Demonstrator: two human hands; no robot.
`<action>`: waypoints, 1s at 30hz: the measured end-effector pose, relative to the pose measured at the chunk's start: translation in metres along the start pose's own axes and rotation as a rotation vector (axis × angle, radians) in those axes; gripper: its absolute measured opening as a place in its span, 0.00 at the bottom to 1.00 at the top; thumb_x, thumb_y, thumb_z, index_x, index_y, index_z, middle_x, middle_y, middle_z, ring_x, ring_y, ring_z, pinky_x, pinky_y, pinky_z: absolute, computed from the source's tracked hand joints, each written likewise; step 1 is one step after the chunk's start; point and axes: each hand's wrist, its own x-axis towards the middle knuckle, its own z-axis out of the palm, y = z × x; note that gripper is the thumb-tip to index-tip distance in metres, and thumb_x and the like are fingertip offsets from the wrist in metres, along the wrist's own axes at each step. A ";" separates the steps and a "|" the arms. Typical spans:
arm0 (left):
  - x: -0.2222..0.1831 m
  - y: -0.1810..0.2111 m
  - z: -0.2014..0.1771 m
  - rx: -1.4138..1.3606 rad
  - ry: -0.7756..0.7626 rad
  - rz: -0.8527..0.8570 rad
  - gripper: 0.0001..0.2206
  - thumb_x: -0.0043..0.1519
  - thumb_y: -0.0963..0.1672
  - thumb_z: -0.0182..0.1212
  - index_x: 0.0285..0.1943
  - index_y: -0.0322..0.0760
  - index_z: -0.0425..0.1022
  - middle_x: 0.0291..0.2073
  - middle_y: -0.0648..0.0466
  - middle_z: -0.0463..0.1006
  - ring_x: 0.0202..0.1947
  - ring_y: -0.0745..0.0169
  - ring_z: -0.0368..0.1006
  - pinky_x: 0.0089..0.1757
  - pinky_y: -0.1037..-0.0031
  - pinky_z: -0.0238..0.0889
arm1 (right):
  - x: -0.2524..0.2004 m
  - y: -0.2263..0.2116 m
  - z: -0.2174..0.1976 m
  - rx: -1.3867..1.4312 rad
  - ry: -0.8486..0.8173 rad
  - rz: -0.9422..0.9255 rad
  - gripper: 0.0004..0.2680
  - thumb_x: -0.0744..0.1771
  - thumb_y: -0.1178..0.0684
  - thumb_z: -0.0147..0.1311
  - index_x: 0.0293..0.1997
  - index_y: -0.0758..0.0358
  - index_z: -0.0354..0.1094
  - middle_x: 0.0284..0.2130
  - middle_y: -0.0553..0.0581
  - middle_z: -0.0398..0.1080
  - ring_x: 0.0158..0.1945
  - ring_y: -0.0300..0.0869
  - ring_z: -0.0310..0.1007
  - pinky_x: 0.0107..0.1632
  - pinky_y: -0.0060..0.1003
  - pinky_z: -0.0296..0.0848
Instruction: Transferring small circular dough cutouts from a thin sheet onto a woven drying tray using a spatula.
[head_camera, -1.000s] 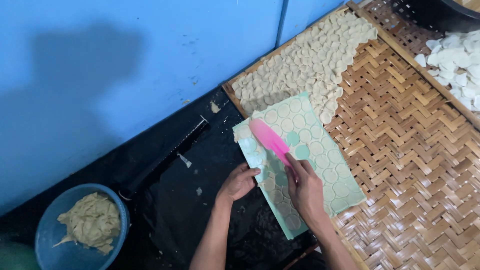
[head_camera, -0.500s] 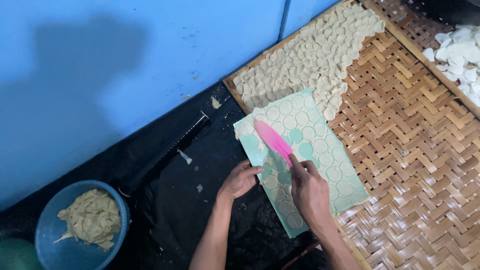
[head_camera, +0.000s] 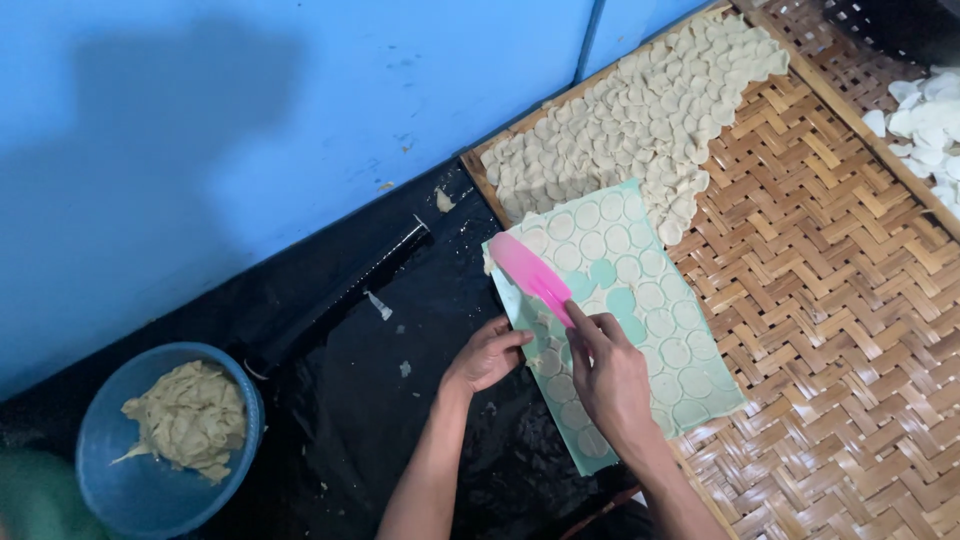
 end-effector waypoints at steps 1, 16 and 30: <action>0.000 0.001 0.001 -0.001 0.002 0.001 0.16 0.66 0.39 0.57 0.62 0.28 0.72 0.57 0.48 0.77 0.59 0.58 0.71 0.61 0.64 0.61 | 0.000 0.000 -0.001 0.000 -0.002 -0.001 0.15 0.66 0.57 0.55 0.60 0.54 0.72 0.37 0.59 0.74 0.28 0.52 0.75 0.34 0.46 0.73; -0.001 0.002 0.002 -0.002 -0.024 -0.001 0.16 0.66 0.39 0.58 0.63 0.29 0.71 0.56 0.49 0.77 0.58 0.59 0.72 0.60 0.64 0.63 | -0.002 -0.001 0.001 -0.011 -0.030 0.012 0.15 0.66 0.56 0.55 0.60 0.53 0.72 0.36 0.60 0.74 0.28 0.53 0.76 0.34 0.47 0.73; -0.001 0.004 0.007 0.019 0.054 -0.024 0.16 0.64 0.39 0.60 0.62 0.29 0.72 0.54 0.50 0.78 0.55 0.60 0.73 0.58 0.66 0.65 | 0.000 0.001 0.004 -0.102 -0.071 0.013 0.15 0.67 0.54 0.53 0.62 0.52 0.70 0.38 0.60 0.74 0.30 0.58 0.76 0.34 0.51 0.73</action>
